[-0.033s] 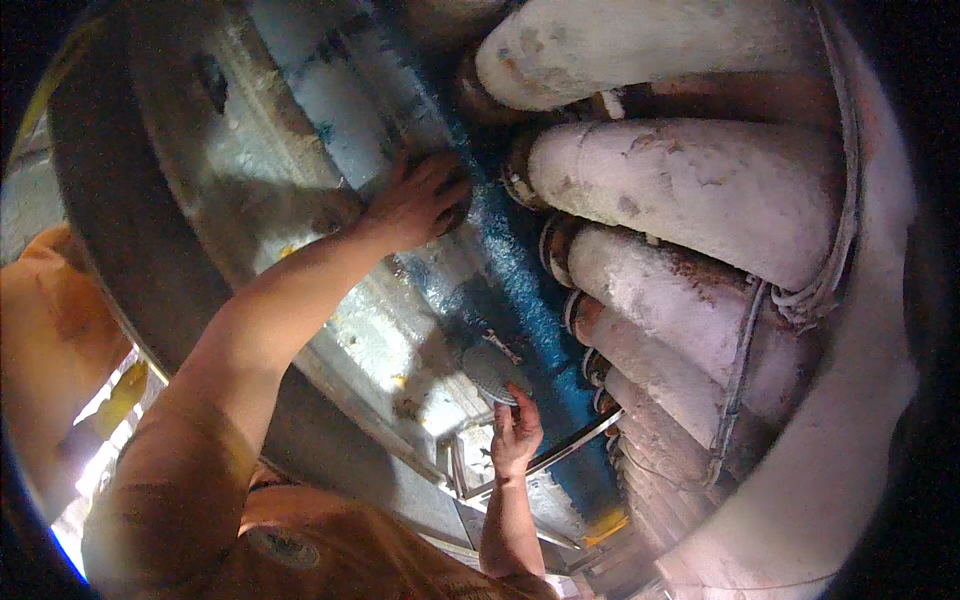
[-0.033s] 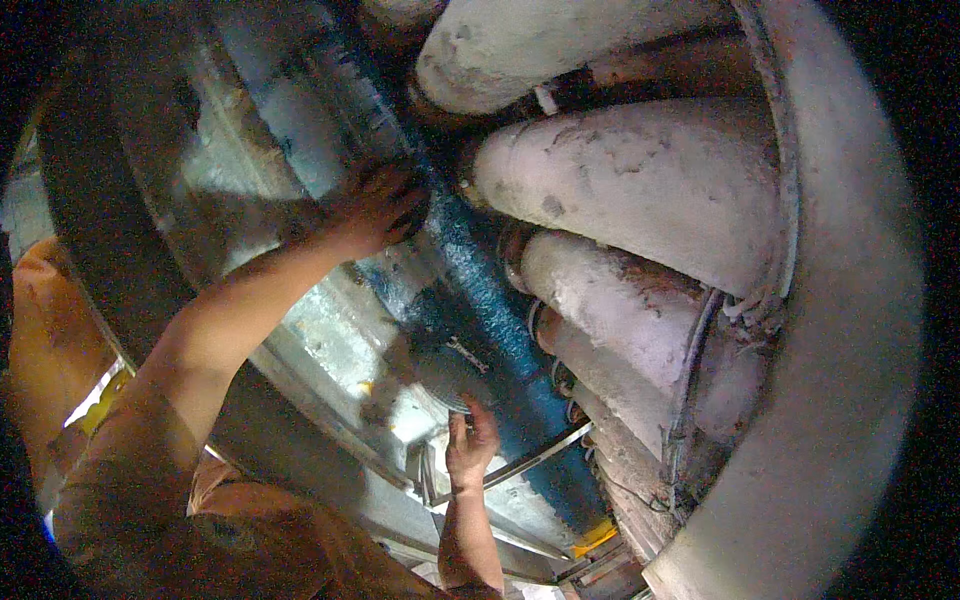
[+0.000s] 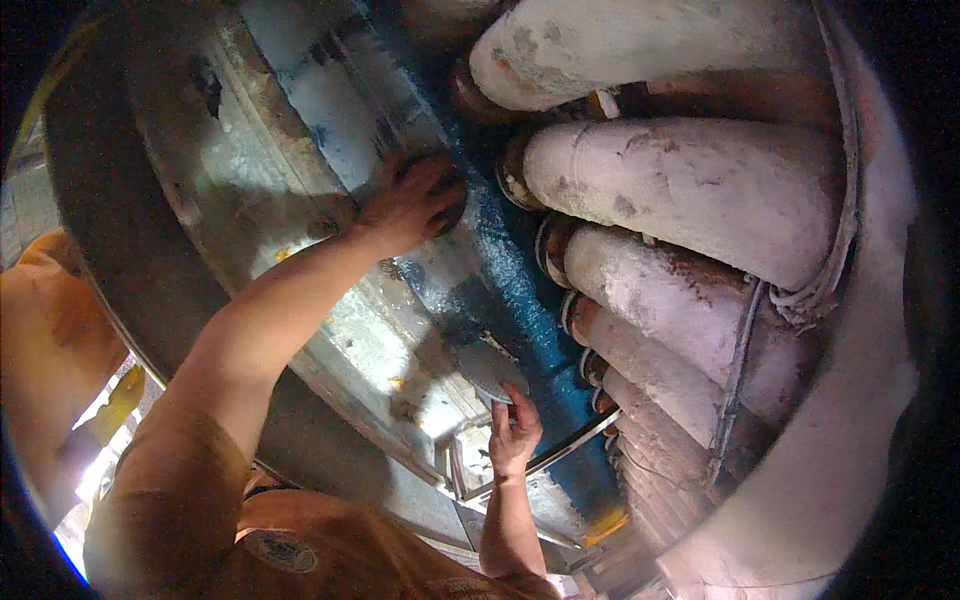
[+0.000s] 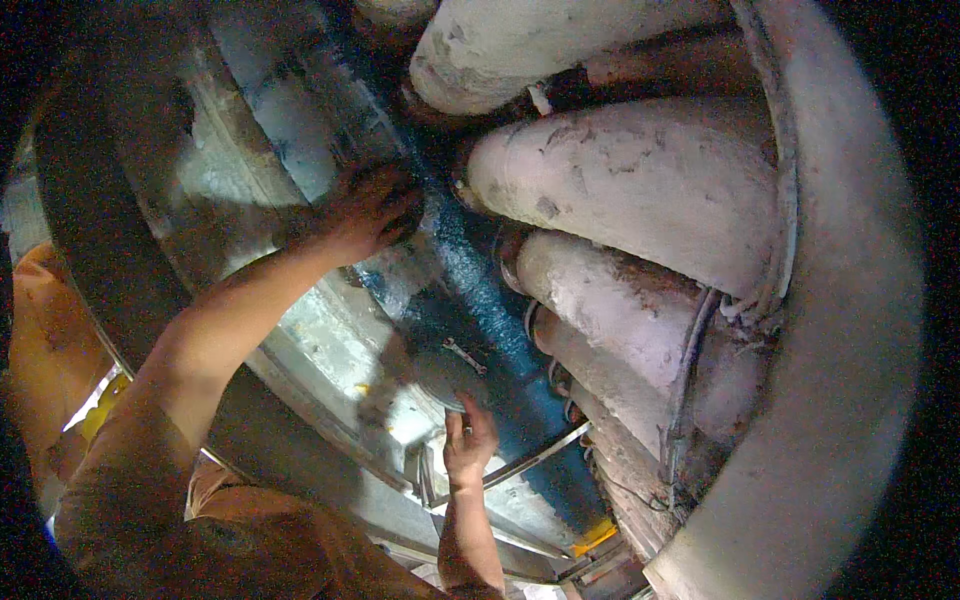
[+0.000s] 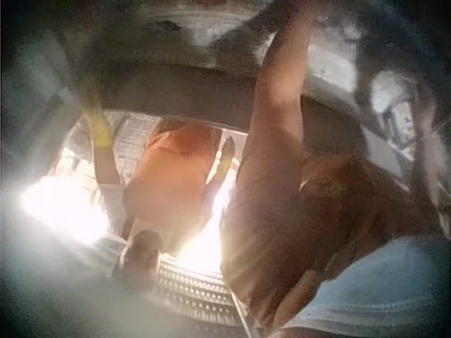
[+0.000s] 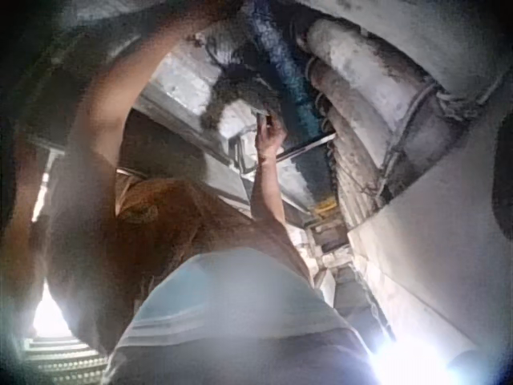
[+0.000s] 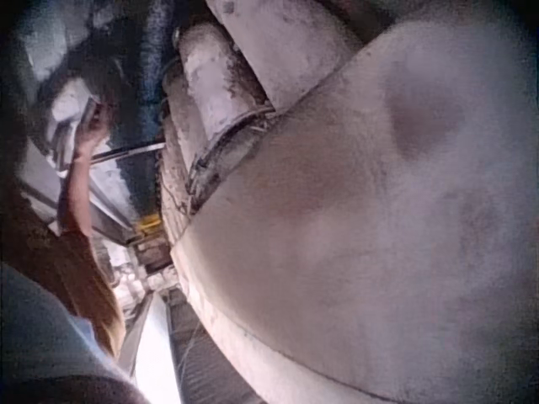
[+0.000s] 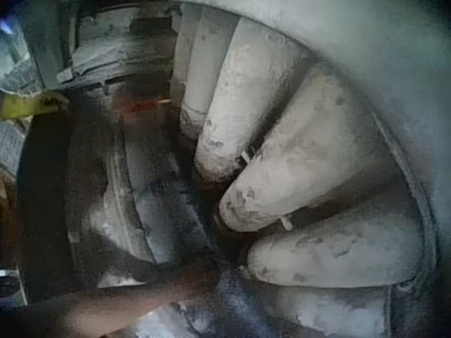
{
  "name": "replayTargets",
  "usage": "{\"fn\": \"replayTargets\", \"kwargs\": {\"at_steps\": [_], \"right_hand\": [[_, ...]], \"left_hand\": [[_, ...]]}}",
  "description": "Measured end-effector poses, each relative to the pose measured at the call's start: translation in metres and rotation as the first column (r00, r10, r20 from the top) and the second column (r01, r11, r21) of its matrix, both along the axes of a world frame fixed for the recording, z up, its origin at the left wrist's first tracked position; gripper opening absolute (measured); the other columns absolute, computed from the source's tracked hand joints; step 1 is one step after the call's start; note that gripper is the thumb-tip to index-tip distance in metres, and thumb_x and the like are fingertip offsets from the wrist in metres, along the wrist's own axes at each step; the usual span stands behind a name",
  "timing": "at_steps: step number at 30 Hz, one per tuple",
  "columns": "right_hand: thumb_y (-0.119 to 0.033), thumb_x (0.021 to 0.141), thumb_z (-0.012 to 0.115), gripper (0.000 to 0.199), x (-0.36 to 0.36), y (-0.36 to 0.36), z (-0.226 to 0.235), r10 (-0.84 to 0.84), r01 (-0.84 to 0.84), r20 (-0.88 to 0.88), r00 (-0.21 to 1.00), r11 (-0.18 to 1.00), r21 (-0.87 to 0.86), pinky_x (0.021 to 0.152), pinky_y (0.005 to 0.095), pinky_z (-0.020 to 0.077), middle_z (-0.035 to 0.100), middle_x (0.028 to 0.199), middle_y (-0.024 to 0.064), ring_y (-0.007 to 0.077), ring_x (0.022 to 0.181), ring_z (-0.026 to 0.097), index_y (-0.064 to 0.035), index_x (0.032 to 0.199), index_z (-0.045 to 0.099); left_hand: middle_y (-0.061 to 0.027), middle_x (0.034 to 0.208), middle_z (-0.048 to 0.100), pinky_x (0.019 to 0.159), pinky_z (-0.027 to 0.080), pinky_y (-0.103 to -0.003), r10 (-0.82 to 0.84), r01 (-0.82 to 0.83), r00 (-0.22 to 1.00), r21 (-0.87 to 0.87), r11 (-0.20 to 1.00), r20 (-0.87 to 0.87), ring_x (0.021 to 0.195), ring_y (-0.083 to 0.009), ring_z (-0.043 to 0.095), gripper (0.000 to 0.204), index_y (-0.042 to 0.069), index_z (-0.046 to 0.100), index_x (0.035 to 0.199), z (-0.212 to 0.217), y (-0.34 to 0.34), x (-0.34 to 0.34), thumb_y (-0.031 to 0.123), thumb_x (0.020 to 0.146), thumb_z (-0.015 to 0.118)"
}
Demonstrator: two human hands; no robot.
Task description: The person removes a circular metal cap from a pipe, scrapes residue from it with a tool, and wipes it with a cloth. The person then reattaches the cap to the pipe and tightens it by hand.
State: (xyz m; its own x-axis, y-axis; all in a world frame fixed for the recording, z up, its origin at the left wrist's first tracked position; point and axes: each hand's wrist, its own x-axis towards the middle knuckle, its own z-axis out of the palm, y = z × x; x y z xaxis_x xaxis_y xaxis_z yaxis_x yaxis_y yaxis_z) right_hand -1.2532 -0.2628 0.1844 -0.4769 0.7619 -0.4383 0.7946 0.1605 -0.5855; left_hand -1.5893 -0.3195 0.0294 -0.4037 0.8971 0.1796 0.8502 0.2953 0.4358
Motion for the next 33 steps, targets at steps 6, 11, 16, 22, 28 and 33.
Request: {"fn": "replayTargets", "kwargs": {"at_steps": [6, 11, 16, 22, 28, 33], "right_hand": [[-0.013, 0.089, 0.064, 0.017, -0.042, 0.028, -0.002, -0.104, 0.1, 0.042, 0.994, 0.991, 0.09, 0.087, 0.0252, 0.0424, 0.062, 0.101, 0.0063, 0.0154, 0.095, 0.056, -0.0008, 0.1, 0.069], [-0.025, 0.093, 0.062, 0.031, -0.049, 0.052, -0.046, -0.11, 0.146, -0.198, 0.974, 0.973, 0.178, 0.093, 0.027, 0.0398, 0.057, 0.116, 0.0081, 0.0184, 0.106, 0.054, 0.0002, 0.11, 0.062], [-0.033, 0.097, 0.054, 0.039, -0.073, 0.048, -0.118, -0.777, 0.368, -0.399, 0.487, 0.596, -0.714, 0.094, 0.0409, 0.0471, 0.059, 0.122, 0.0102, 0.0238, 0.108, 0.058, -0.0047, 0.124, 0.053], [-0.038, 0.101, 0.041, 0.043, -0.156, 0.036, -0.132, -0.87, 0.229, -0.353, 0.344, 0.442, -0.867, 0.098, 0.0503, 0.0451, 0.054, 0.132, 0.0098, 0.0297, 0.118, 0.054, -0.0101, 0.133, 0.047], [-0.038, 0.101, 0.039, 0.047, -0.206, 0.057, -0.16, -0.904, -0.036, -0.41, 0.12, 0.409, -0.912, 0.104, 0.0532, 0.0406, 0.049, 0.139, 0.0118, 0.0325, 0.125, 0.049, -0.0086, 0.137, 0.044], [-0.034, 0.098, 0.042, 0.044, -0.247, 0.084, -0.176, -0.892, -0.215, -0.451, -0.03, 0.446, -0.869, 0.105, 0.0505, 0.0408, 0.051, 0.137, 0.014, 0.0329, 0.124, 0.05, -0.0071, 0.132, 0.05]], "left_hand": [[-0.0089, 0.131, 0.055, 0.105, 0.036, -0.052, -0.153, 0.101, 0.982, -0.379, 0.92, -0.108, 0.121, -0.0328, 0.05, 0.033, 0.02, 0.065, 0.115, 0.023, -0.077, -0.025, 0.023, 0.082, 0.058], [-0.0153, 0.082, 0.064, 0.073, 0.049, -0.044, 0.318, -0.229, 0.947, -0.615, 0.754, 0.037, 0.085, -0.0337, 0.062, 0.033, 0.003, 0.066, 0.078, 0.182, -0.149, -0.063, 0.033, 0.091, 0.057], [-0.0153, 0.078, 0.063, 0.071, 0.046, -0.045, 0.505, -0.462, 0.861, -0.502, 0.731, -0.057, 0.078, -0.0353, 0.06, 0.035, 0.003, 0.067, 0.081, 0.209, -0.25, -0.043, 0.035, 0.089, 0.06], [-0.013, 0.08, 0.064, 0.073, 0.046, -0.044, 0.631, -0.646, 0.762, -0.228, 0.728, -0.145, 0.078, -0.033, 0.06, 0.027, 0.006, 0.066, 0.081, 0.174, -0.308, -0.032, 0.032, 0.087, 0.064], [-0.0123, 0.08, 0.064, 0.074, 0.048, -0.042, 0.594, -0.626, 0.78, -0.221, 0.748, -0.198, 0.079, -0.0322, 0.061, 0.022, 0.007, 0.065, 0.079, 0.165, -0.313, -0.035, 0.028, 0.084, 0.068], [-0.0101, 0.078, 0.063, 0.073, 0.048, -0.041, 0.538, -0.609, 0.783, -0.205, 0.766, -0.313, 0.079, -0.0308, 0.061, 0.02, 0.007, 0.063, 0.077, 0.18, -0.294, -0.029, 0.025, 0.082, 0.069]]}}
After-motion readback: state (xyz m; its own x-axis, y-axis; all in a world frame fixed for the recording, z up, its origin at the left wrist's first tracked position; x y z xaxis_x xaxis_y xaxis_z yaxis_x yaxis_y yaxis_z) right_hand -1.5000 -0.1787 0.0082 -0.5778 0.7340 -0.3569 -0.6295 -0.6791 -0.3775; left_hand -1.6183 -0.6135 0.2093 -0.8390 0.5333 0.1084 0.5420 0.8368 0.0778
